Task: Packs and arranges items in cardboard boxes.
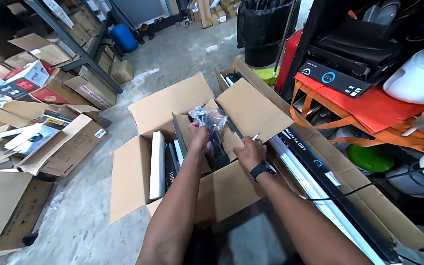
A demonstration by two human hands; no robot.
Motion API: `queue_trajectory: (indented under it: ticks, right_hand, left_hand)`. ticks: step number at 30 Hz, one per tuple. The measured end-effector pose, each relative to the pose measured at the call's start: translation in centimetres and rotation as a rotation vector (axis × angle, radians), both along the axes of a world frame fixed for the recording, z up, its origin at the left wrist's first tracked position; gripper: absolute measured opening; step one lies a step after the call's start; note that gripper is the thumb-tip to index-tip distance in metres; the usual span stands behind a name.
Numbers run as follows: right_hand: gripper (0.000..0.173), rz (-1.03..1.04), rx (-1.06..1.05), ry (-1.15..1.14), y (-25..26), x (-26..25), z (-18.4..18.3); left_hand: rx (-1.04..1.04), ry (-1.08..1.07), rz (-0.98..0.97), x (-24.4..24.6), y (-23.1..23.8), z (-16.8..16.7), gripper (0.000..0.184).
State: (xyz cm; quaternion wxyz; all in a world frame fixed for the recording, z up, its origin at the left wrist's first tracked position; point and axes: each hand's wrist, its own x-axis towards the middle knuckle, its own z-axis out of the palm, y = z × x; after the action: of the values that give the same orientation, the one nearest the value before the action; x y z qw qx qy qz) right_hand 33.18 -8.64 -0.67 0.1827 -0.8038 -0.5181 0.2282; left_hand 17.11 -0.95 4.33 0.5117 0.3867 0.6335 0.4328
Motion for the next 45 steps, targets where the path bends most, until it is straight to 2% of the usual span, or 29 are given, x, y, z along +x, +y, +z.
queue_trajectory:
  ticks: [3, 4, 6, 9, 12, 17, 23, 27, 30, 33, 37, 40, 42, 45]
  right_hand:
    - [0.045, -0.018, 0.037, 0.042, -0.1, 0.0, -0.3]
    - [0.045, -0.018, 0.045, 0.044, -0.1, 0.0, -0.4]
    - [0.046, -0.013, 0.049, 0.025, -0.2, 0.1, -0.5]
    - [0.048, -0.007, 0.055, -0.003, -0.4, 0.0, -0.9]
    - [0.049, -0.002, 0.055, -0.009, -0.4, -0.1, -0.9]
    - [0.047, -0.004, 0.021, 0.012, -0.3, -0.1, -0.3]
    - [0.047, 0.021, -0.003, 0.027, -0.5, 0.1, 0.1]
    - [0.045, 0.037, 0.001, 0.054, -0.6, 0.3, 0.3]
    - [0.045, 0.051, 0.003, 0.075, -0.6, 0.7, 0.5]
    - [0.044, 0.080, 0.050, 0.055, -0.9, 0.9, -0.1]
    - [0.045, 0.085, 0.070, 0.072, -1.1, 1.1, 0.0]
    - [0.043, 0.105, 0.110, 0.142, -1.9, 1.7, 0.4]
    - [0.045, 0.085, 0.200, 0.246, -2.4, 2.3, -0.3]
    - [0.057, -0.022, 0.316, 0.454, -2.9, 3.0, -0.3]
  left_hand:
    - [-0.048, -0.095, -0.002, 1.1, 0.0, -0.9, 0.077]
    - [-0.050, -0.065, -0.015, 1.4, 0.1, -1.5, 0.073]
    - [-0.052, 0.137, -0.098, 1.8, 0.5, -3.4, 0.060]
    - [-0.135, 0.470, -0.216, 1.4, 0.6, -5.9, 0.053]
    - [-0.139, 0.558, -0.201, 1.4, 0.2, -5.5, 0.051]
    - [0.055, 0.366, -0.064, 0.9, 0.1, -0.1, 0.049]
    - [0.308, 0.282, -0.079, -1.1, -3.5, 8.6, 0.041]
    - [0.572, 0.371, -0.213, -1.4, -6.3, 13.8, 0.036]
    - [0.788, 0.635, -0.371, -2.2, -8.3, 15.5, 0.036]
    - [0.921, 0.768, -0.527, -3.7, -8.5, 14.5, 0.035]
    - [0.880, 0.858, -0.623, -4.6, -7.1, 10.5, 0.036]
    - [0.877, 0.943, -0.714, -4.1, -7.3, 9.0, 0.025]
    - [0.874, 0.909, -0.711, -4.2, -7.6, 8.5, 0.021]
    - [0.822, 0.793, -0.656, -4.6, -7.7, 8.2, 0.019]
